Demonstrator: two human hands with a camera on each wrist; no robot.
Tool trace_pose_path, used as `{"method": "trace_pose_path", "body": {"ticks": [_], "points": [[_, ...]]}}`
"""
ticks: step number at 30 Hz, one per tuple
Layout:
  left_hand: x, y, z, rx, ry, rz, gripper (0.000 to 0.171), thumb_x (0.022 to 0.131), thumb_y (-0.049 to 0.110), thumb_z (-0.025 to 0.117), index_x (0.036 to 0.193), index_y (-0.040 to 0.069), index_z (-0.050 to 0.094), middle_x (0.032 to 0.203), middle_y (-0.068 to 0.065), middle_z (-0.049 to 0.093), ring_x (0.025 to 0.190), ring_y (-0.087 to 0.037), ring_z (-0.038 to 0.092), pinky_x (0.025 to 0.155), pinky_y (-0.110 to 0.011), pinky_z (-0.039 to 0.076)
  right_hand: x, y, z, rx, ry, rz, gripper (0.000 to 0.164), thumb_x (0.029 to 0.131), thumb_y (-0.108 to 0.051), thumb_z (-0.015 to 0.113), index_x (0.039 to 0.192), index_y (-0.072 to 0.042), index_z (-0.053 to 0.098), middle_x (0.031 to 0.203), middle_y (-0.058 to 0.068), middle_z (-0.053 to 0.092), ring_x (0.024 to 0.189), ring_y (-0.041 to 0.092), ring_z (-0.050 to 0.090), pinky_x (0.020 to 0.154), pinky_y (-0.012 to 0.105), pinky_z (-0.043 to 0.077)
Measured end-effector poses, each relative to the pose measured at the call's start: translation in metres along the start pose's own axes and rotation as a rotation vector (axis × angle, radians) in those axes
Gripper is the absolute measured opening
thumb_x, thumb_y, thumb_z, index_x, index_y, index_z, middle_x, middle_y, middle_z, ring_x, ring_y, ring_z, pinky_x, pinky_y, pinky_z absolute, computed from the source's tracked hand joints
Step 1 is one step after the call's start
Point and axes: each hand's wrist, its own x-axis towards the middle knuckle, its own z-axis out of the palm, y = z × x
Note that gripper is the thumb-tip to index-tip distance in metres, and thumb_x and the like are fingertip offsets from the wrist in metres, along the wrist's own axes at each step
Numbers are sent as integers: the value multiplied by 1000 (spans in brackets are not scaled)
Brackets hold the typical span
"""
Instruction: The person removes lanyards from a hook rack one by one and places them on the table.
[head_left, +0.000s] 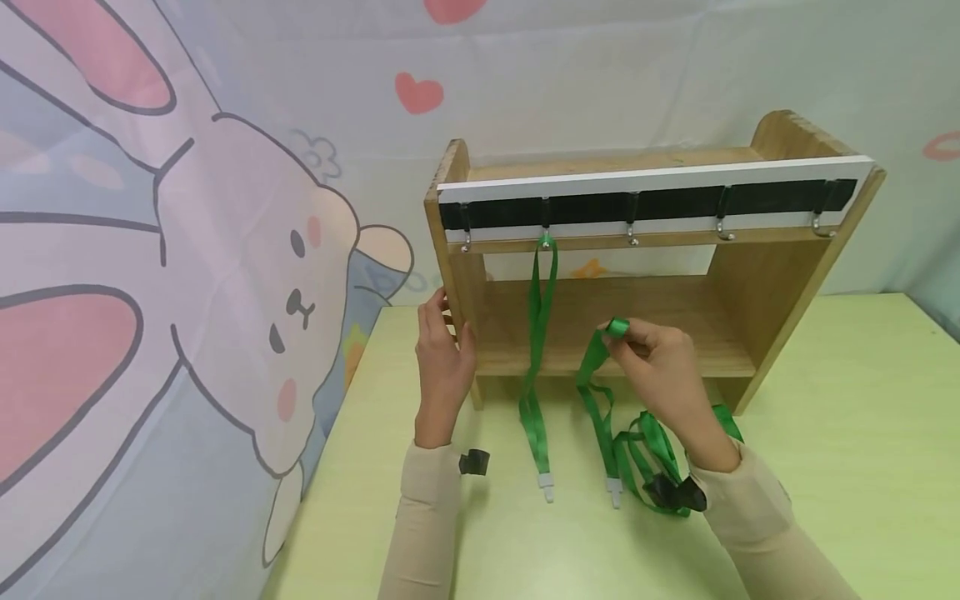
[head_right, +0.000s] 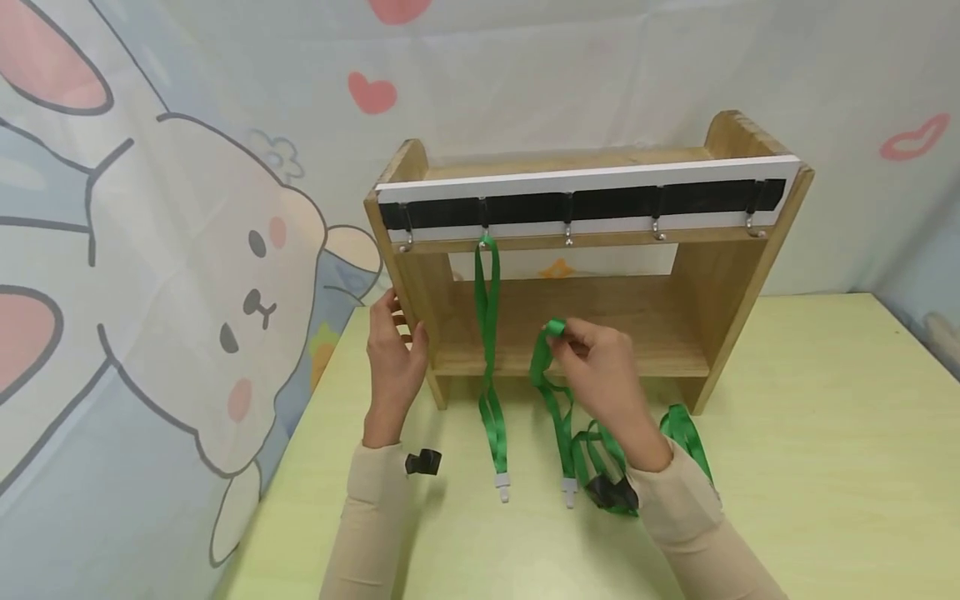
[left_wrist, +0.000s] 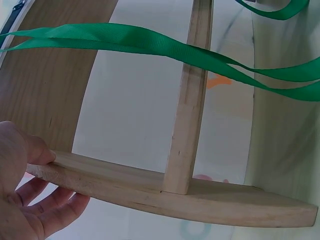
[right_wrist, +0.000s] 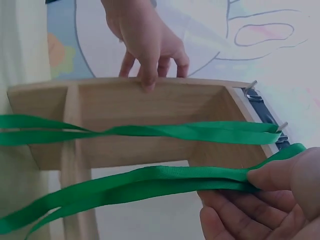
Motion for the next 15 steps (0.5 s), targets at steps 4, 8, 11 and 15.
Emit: {"method": "trace_pose_path", "body": {"ticks": [4,8,11,15], "points": [[-1,1,0,0,3,-1,50,93,-6,63,138,-5,40,120,-26,52,93,-37,64,67,-41,59,-4,4,2,42,-54,24,19,98,2,58,109,5,74,103,18,74,88,20,72,75,16,54],[-1,1,0,1,3,-1,51,93,-6,63,138,-5,40,120,-26,52,93,-37,64,67,-41,59,-10,11,3,68,-106,45,19,99,4,56,109,6,72,102,19,73,86,15,70,74,19,54],[-1,1,0,1,-1,-4,51,94,-6,62,139,-5,40,121,-26,52,94,-37,64,67,-42,59,-14,16,5,79,-141,65,18,99,4,55,107,7,71,100,19,73,85,16,70,74,22,55],[0,2,0,0,-4,-4,50,94,-5,62,138,-5,39,121,-27,51,95,-37,64,68,-42,59,-17,20,6,76,-187,80,18,100,4,53,106,8,70,98,19,72,83,19,70,72,25,57]]}}
